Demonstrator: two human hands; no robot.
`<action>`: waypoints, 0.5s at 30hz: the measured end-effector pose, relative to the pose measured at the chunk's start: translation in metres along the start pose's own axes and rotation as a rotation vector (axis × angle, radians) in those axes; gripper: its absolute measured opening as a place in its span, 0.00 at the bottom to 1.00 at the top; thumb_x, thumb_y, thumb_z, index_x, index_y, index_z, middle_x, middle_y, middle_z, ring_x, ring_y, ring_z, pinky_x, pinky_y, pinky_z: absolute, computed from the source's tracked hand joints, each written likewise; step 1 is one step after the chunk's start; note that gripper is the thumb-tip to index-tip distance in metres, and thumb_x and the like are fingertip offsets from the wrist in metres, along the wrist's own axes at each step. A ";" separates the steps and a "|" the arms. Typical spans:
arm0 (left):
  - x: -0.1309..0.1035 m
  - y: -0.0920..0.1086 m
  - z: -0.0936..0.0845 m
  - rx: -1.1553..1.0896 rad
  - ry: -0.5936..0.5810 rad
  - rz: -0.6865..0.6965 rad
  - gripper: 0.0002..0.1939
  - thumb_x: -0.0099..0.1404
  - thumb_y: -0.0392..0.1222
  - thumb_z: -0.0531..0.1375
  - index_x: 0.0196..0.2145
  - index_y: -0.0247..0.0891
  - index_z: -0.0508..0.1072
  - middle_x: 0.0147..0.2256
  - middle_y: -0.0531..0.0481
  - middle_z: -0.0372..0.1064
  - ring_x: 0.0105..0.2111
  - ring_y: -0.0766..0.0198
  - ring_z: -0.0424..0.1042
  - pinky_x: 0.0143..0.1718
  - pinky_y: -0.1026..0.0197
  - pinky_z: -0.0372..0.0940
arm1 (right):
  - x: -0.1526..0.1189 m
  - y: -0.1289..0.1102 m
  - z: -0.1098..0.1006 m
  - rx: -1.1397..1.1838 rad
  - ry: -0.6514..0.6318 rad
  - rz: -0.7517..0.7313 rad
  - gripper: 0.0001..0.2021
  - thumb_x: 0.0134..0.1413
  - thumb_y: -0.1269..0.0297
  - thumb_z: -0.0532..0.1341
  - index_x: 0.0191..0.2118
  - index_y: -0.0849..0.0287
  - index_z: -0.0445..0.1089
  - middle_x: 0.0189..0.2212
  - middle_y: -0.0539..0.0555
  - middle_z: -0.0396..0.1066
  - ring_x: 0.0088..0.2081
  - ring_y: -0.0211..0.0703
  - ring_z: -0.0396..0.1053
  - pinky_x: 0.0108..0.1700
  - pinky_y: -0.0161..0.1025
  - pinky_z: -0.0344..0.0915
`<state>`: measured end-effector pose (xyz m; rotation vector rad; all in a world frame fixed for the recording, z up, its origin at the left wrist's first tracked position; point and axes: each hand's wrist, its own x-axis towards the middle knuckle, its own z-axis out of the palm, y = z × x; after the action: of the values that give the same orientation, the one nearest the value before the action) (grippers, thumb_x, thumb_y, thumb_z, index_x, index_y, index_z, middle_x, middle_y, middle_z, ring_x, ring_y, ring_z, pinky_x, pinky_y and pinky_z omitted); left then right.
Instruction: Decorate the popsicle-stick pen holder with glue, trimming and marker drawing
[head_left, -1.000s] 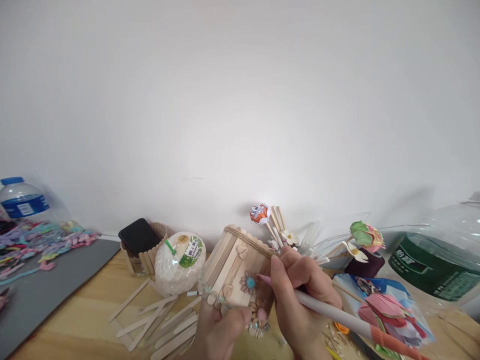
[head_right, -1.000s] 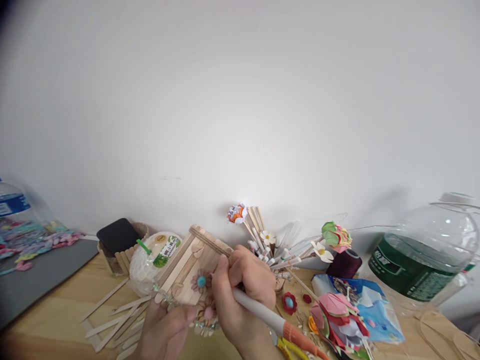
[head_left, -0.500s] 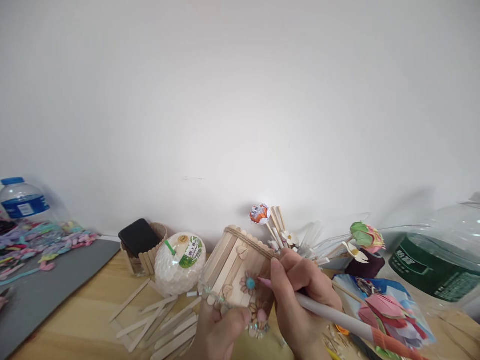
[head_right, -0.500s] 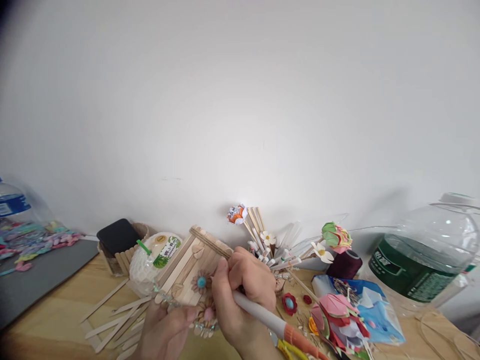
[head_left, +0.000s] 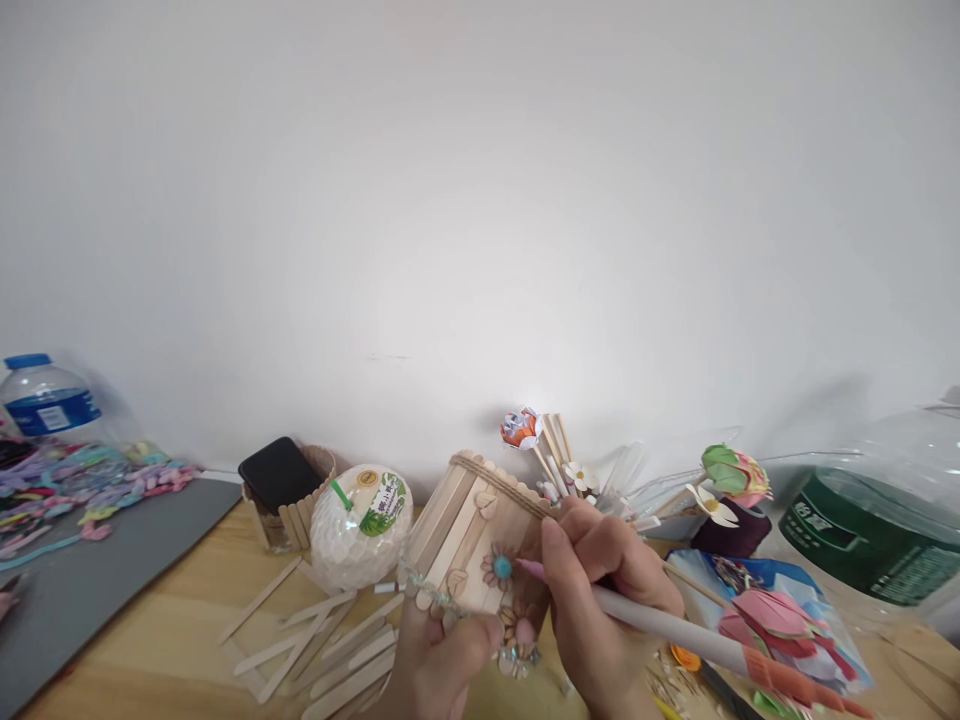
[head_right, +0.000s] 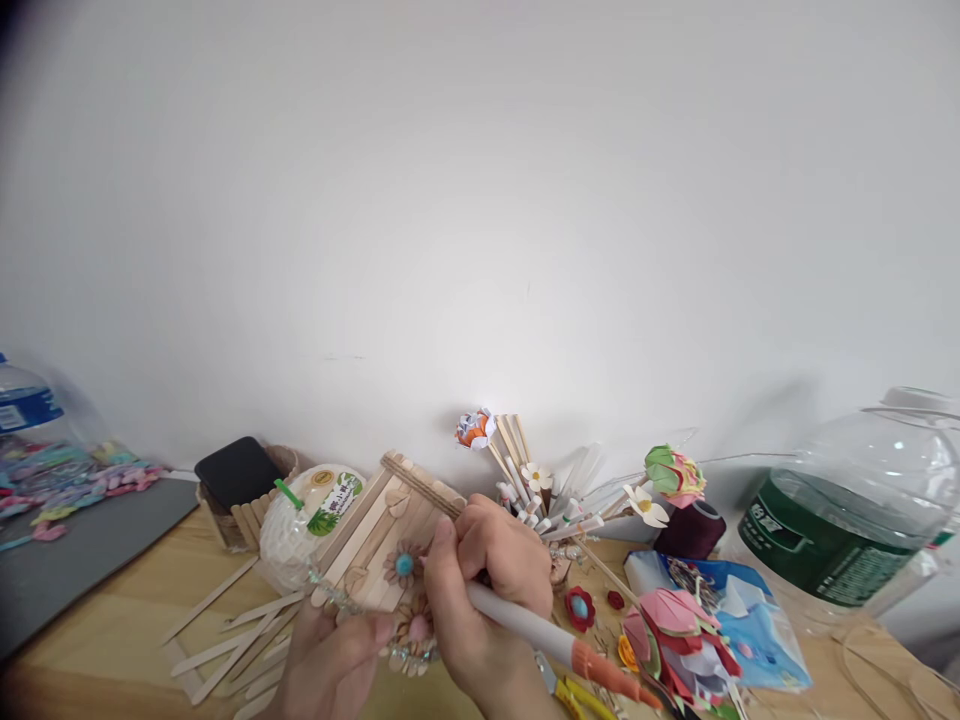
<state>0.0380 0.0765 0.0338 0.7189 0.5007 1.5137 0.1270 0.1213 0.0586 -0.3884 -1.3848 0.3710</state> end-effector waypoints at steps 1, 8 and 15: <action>0.000 0.000 0.001 0.003 -0.001 0.009 0.16 0.47 0.35 0.61 0.37 0.33 0.74 0.22 0.48 0.71 0.27 0.55 0.72 0.32 0.55 0.67 | 0.000 0.000 -0.001 -0.010 -0.015 -0.012 0.19 0.53 0.81 0.56 0.20 0.57 0.47 0.13 0.41 0.50 0.16 0.31 0.48 0.20 0.33 0.47; 0.000 0.002 0.004 0.003 0.018 -0.018 0.20 0.47 0.35 0.61 0.40 0.35 0.74 0.26 0.46 0.73 0.29 0.54 0.73 0.32 0.55 0.67 | 0.002 -0.001 -0.001 -0.059 -0.038 -0.044 0.20 0.51 0.82 0.56 0.19 0.57 0.47 0.13 0.41 0.49 0.16 0.31 0.48 0.20 0.34 0.46; 0.001 0.001 0.003 0.004 0.001 0.018 0.21 0.47 0.36 0.61 0.42 0.34 0.74 0.25 0.46 0.72 0.29 0.54 0.73 0.34 0.54 0.67 | 0.003 -0.002 0.000 -0.054 -0.047 -0.068 0.19 0.52 0.82 0.55 0.19 0.57 0.46 0.13 0.41 0.49 0.16 0.31 0.48 0.21 0.33 0.47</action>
<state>0.0395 0.0771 0.0362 0.7275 0.4991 1.5302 0.1280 0.1208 0.0620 -0.3777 -1.4521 0.2890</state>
